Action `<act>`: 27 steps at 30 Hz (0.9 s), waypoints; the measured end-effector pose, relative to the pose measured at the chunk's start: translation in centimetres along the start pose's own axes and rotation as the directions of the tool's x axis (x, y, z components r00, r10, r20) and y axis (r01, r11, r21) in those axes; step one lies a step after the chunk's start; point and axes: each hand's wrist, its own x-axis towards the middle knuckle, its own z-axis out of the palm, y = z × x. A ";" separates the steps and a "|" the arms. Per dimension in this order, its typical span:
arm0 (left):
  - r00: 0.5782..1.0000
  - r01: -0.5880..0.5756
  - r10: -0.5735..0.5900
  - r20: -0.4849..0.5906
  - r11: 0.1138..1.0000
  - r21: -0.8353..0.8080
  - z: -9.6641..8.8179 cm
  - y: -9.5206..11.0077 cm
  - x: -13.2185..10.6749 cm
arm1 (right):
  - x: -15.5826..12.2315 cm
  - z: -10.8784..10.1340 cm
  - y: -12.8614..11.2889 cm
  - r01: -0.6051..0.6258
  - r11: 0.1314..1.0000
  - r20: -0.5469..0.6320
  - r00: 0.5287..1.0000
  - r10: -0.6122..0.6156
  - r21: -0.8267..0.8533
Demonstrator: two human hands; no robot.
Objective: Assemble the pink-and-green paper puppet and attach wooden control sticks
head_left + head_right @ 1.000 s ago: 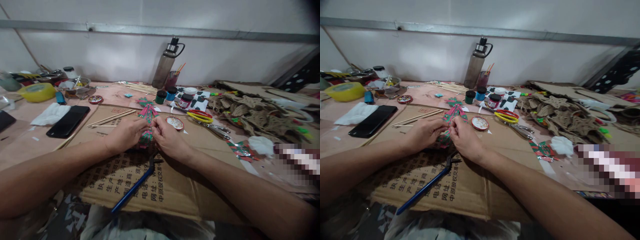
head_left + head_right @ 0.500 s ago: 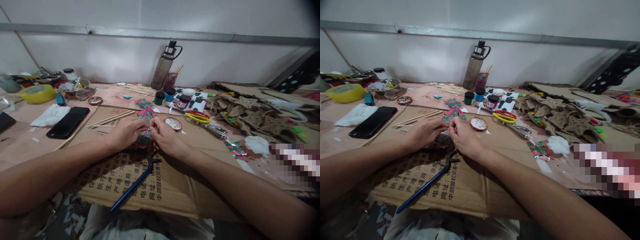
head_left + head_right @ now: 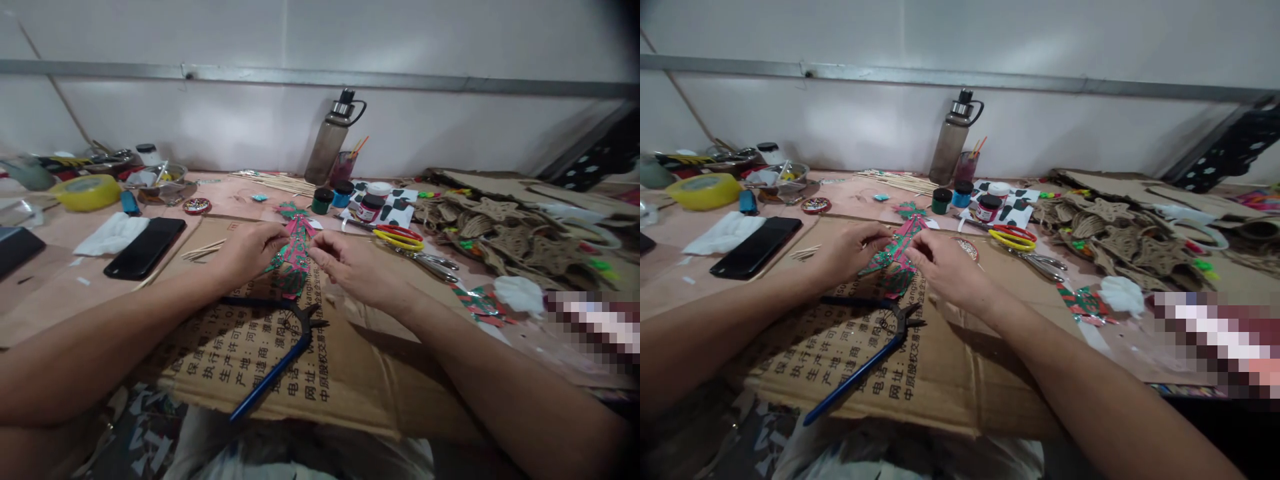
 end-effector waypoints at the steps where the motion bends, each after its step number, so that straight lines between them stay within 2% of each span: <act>1: 1.000 0.007 -0.006 -0.007 1.000 0.010 0.0 -0.1 0.0 | -0.3 0.2 -0.3 0.024 0.999 0.033 0.999 -0.023 -0.035; 3: 1.000 0.015 -0.014 -0.025 0.999 0.028 -0.1 -0.3 0.1 | -1.2 0.9 -1.1 0.053 0.995 0.123 0.991 -0.042 -0.080; 5: 0.999 0.028 -0.026 -0.036 0.999 0.044 -0.2 -0.5 0.2 | -2.0 1.8 -2.1 0.038 0.990 0.234 0.972 -0.004 -0.139; 9: 0.999 0.033 -0.031 -0.036 0.998 0.055 -0.4 -0.6 0.4 | -2.9 3.7 -3.8 0.083 0.938 0.334 0.942 0.037 -0.337; 12: 0.999 0.009 -0.005 -0.054 0.998 0.058 -0.6 -0.7 0.4 | -3.0 4.5 -4.5 0.147 0.898 0.364 0.931 0.016 -0.415; 16: 0.995 -0.029 0.037 -0.094 0.996 0.085 -0.6 -1.0 0.5 | -3.3 5.6 -5.0 0.203 0.912 0.338 0.938 -0.077 -0.355; 20: 0.992 -0.050 0.059 -0.111 0.995 0.081 -0.5 -1.3 0.6 | -3.2 6.6 -6.3 0.148 0.903 0.297 0.955 -0.024 -0.404; 27: 0.983 -0.043 0.060 -0.174 0.994 0.100 -0.8 -1.4 0.9 | -1.6 8.2 -8.6 0.199 0.838 0.355 0.935 -0.007 -0.507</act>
